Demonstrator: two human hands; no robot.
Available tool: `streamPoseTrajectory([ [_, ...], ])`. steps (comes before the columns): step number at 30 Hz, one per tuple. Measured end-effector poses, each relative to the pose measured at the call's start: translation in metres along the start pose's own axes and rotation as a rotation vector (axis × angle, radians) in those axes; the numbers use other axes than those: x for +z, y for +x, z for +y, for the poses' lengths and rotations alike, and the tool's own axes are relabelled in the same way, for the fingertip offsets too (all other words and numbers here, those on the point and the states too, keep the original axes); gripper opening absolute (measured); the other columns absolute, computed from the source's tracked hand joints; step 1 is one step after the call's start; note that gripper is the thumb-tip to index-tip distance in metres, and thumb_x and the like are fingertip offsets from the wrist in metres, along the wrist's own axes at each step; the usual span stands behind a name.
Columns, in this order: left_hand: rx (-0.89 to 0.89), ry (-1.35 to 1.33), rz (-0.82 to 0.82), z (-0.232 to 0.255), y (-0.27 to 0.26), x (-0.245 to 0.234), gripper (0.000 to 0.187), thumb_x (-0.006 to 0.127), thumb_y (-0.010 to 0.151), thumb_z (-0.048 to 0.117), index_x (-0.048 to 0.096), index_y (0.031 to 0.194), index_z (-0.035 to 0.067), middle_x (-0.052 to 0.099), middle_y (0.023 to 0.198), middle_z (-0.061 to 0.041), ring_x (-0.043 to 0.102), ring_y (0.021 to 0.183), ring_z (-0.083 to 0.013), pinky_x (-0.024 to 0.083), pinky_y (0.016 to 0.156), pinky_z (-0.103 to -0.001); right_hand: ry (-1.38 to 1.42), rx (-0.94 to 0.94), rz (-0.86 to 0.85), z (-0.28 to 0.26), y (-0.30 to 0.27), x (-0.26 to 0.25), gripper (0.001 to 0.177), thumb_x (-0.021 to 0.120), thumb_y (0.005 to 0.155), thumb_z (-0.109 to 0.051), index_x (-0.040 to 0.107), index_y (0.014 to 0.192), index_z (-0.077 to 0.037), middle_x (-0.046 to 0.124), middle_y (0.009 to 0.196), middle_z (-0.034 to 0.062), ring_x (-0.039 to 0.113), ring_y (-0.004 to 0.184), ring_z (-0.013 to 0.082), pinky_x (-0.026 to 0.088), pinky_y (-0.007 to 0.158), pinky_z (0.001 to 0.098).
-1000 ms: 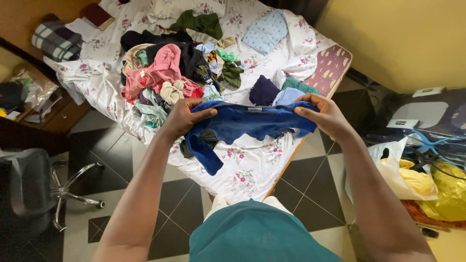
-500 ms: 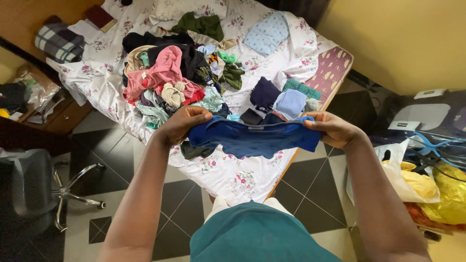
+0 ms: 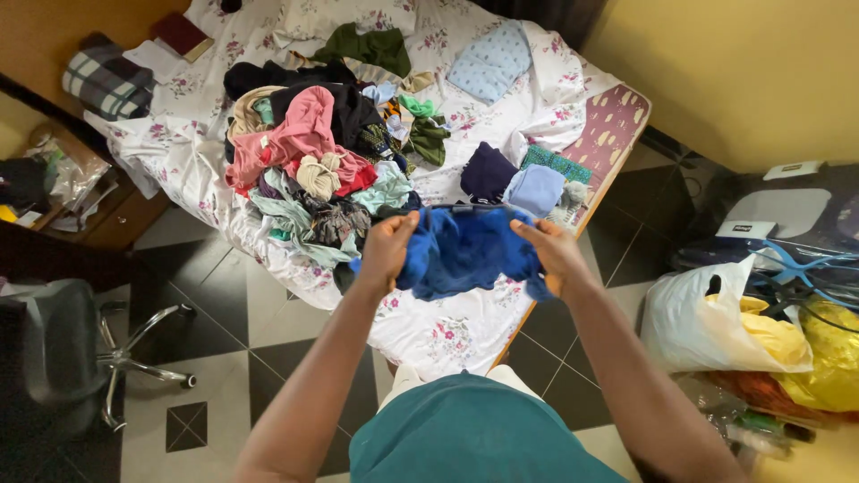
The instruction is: The person folds several small garments on a bed, including a light blue long-sleeved shirt, a blue pair of underwear, a light blue cloth, and a mint green baby onesie. Each item is smoothed, folded, and placed into a growing stack on the right side of the bed.
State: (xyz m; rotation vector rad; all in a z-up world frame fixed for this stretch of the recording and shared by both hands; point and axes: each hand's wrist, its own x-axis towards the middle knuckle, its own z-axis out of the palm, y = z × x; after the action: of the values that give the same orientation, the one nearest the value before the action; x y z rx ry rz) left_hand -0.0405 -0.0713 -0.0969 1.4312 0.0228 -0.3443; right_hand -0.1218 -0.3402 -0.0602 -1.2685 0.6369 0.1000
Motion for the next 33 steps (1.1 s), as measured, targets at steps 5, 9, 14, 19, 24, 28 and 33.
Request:
streamPoseTrajectory([
  [5,0.077,0.005,0.042,-0.015,-0.030,0.053,0.032,0.066,0.100,0.028,0.077,0.101,-0.002,0.055,0.067,0.007,0.041,0.057,-0.0028,0.032,0.048,-0.025,0.018,-0.181,-0.139,0.024,-0.027,0.047,0.037,0.067,0.093,-0.009,0.067,0.128,0.001,0.073,0.103,0.0031,0.068,0.085,0.0089,0.057,0.073,0.0248],
  [9,0.210,0.048,0.082,0.004,-0.048,0.068,0.033,0.063,0.102,0.027,0.075,0.108,-0.002,0.065,0.076,0.006,0.051,0.065,-0.0004,0.044,0.054,-0.023,-0.030,-0.355,-0.182,0.025,-0.045,0.067,0.048,0.065,0.095,-0.003,0.059,0.142,0.001,0.069,0.117,0.0007,0.060,0.098,0.0039,0.049,0.087,0.0200],
  [14,0.171,0.084,0.142,0.015,-0.049,0.067,0.032,0.065,0.100,0.026,0.076,0.105,-0.004,0.060,0.069,0.004,0.047,0.056,-0.0025,0.039,0.047,-0.025,0.023,-0.371,-0.116,0.022,-0.052,0.069,0.045,0.062,0.096,-0.002,0.061,0.141,0.003,0.069,0.119,0.0022,0.061,0.103,0.0058,0.049,0.091,0.0215],
  [19,0.044,-0.051,0.182,0.010,-0.040,0.065,0.028,0.066,0.099,0.024,0.078,0.100,-0.001,0.051,0.064,0.004,0.041,0.053,-0.0034,0.033,0.046,-0.025,0.107,-0.400,-0.127,0.021,-0.051,0.066,0.043,0.060,0.098,-0.002,0.060,0.141,0.004,0.069,0.123,0.0037,0.063,0.108,0.0070,0.049,0.097,0.0228],
  [24,0.004,-0.149,-0.055,0.009,-0.040,0.065,0.036,0.065,0.107,0.030,0.076,0.094,-0.002,0.054,0.072,0.005,0.043,0.065,-0.0015,0.035,0.056,-0.021,-0.354,-0.533,-0.343,0.035,-0.047,0.065,0.045,0.065,0.092,-0.001,0.059,0.137,0.004,0.062,0.123,0.0070,0.060,0.111,0.0104,0.048,0.097,0.0260],
  [28,0.037,-0.209,-0.110,0.016,-0.037,0.058,0.029,0.064,0.100,0.027,0.075,0.104,0.001,0.070,0.083,0.004,0.058,0.072,-0.0021,0.049,0.067,-0.021,-0.166,-0.325,-0.428,0.042,-0.041,0.045,0.042,0.063,0.095,-0.007,0.063,0.137,0.001,0.068,0.130,0.0108,0.061,0.119,0.0121,0.046,0.104,0.0280],
  [33,0.093,-0.010,-0.253,0.039,-0.033,0.035,0.032,0.066,0.103,0.028,0.076,0.107,-0.002,0.066,0.084,0.003,0.054,0.074,-0.0028,0.046,0.067,-0.023,-0.178,-0.246,-0.018,0.031,-0.032,0.034,0.079,0.084,0.081,-0.018,0.046,0.149,-0.013,0.048,0.143,0.0088,0.057,0.117,0.0231,0.048,0.100,0.0385],
])
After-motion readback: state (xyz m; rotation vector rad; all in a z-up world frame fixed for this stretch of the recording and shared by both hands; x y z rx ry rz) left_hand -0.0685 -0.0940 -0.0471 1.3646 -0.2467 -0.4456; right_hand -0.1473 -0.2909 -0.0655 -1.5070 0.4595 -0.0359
